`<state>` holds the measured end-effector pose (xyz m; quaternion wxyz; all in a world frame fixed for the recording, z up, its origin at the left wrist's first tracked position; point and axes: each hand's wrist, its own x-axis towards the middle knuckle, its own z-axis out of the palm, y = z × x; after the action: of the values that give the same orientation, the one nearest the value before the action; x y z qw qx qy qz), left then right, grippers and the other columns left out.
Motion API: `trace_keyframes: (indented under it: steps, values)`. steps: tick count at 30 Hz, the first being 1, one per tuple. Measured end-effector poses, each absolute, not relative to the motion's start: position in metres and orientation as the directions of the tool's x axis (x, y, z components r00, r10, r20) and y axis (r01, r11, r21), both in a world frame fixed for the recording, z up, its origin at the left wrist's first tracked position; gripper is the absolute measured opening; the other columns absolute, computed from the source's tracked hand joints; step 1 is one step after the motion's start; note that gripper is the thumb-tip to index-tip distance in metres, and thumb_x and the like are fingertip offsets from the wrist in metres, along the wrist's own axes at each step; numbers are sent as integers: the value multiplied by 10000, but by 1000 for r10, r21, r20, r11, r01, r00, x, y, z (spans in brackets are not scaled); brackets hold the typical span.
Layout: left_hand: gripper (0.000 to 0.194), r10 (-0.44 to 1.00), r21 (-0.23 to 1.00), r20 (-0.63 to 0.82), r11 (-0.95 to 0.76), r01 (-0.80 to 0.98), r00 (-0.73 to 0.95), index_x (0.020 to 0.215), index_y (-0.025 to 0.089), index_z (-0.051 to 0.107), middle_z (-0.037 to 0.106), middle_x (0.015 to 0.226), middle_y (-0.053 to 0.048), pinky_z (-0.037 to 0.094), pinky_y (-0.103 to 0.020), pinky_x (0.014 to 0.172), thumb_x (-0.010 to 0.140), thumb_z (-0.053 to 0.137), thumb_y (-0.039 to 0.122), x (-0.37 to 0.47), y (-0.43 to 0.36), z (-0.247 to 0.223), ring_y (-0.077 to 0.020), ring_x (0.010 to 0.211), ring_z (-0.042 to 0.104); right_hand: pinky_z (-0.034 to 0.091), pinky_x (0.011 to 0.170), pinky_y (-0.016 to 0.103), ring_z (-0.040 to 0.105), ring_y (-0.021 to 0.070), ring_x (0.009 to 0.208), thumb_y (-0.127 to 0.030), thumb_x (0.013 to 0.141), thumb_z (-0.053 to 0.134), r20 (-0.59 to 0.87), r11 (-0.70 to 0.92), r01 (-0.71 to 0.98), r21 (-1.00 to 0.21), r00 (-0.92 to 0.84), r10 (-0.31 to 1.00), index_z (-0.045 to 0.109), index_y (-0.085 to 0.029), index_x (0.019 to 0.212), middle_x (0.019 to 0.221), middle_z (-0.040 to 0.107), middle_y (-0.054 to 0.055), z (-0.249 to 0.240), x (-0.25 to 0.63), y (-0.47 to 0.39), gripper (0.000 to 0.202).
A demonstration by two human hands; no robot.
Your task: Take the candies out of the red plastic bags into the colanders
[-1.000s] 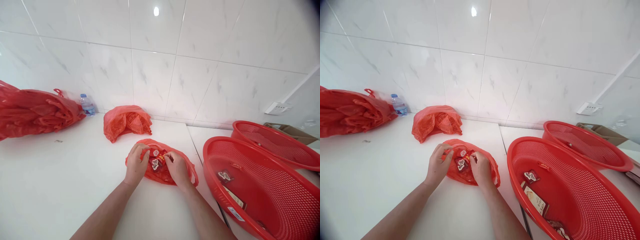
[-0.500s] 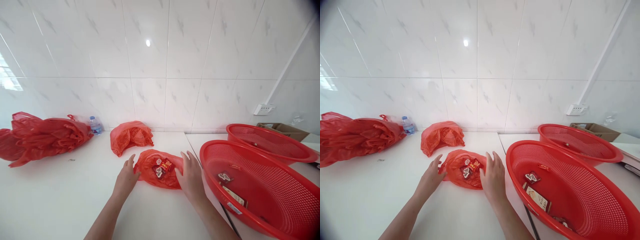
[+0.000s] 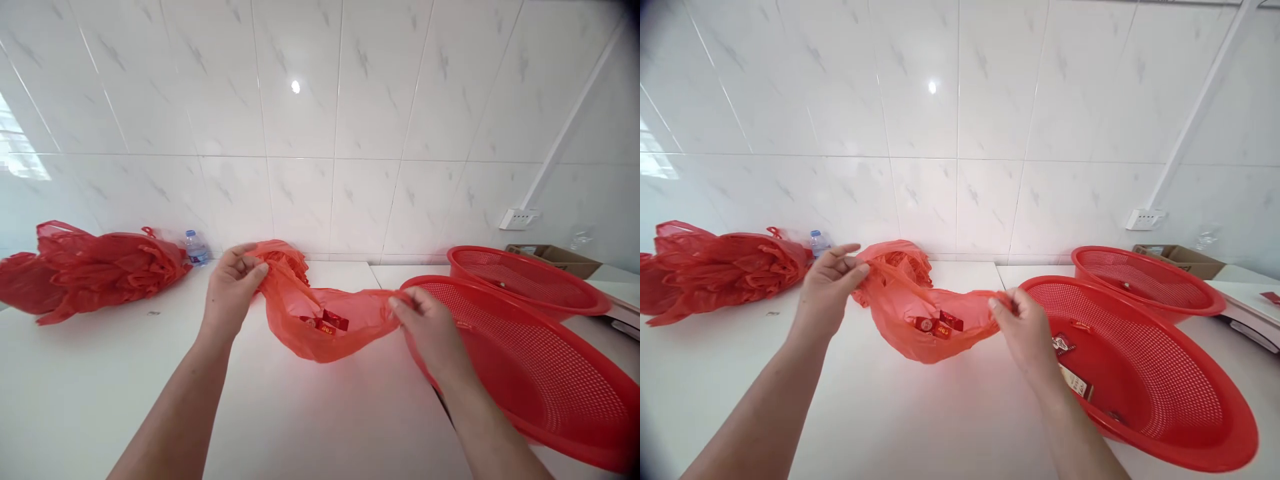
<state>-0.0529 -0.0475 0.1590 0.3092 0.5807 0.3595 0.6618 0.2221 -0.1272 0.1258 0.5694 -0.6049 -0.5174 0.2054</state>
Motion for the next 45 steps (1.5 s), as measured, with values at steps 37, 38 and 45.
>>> trace_keyframes:
  steps: [37,38,45]
  values:
    - [177,855,900,342,-417,125,390,943,226,636,642,880,-39,506,-275,604,795,540,207,13,-57,142,-158,740,606,414,577,259,566,134,638,-413,821,609,281,259,-108,-960,-366,887,512,-248,1172,727,602,-17,98,161,-64,399]
    - [183,848,902,347,-419,106,401,959,230,632,645,894,-40,516,-282,623,800,545,213,13,-57,141,-162,762,612,414,580,260,556,128,629,-424,828,599,284,267,-99,-959,-340,896,557,-230,1097,727,603,-11,96,161,-64,334]
    - [542,852,825,436,-507,249,290,1251,319,518,497,1338,-80,463,-398,921,739,694,343,-1,-54,128,-265,1200,485,348,523,234,441,91,531,-495,853,538,272,272,-34,-962,-241,932,663,-171,790,625,539,-15,94,169,-72,353]
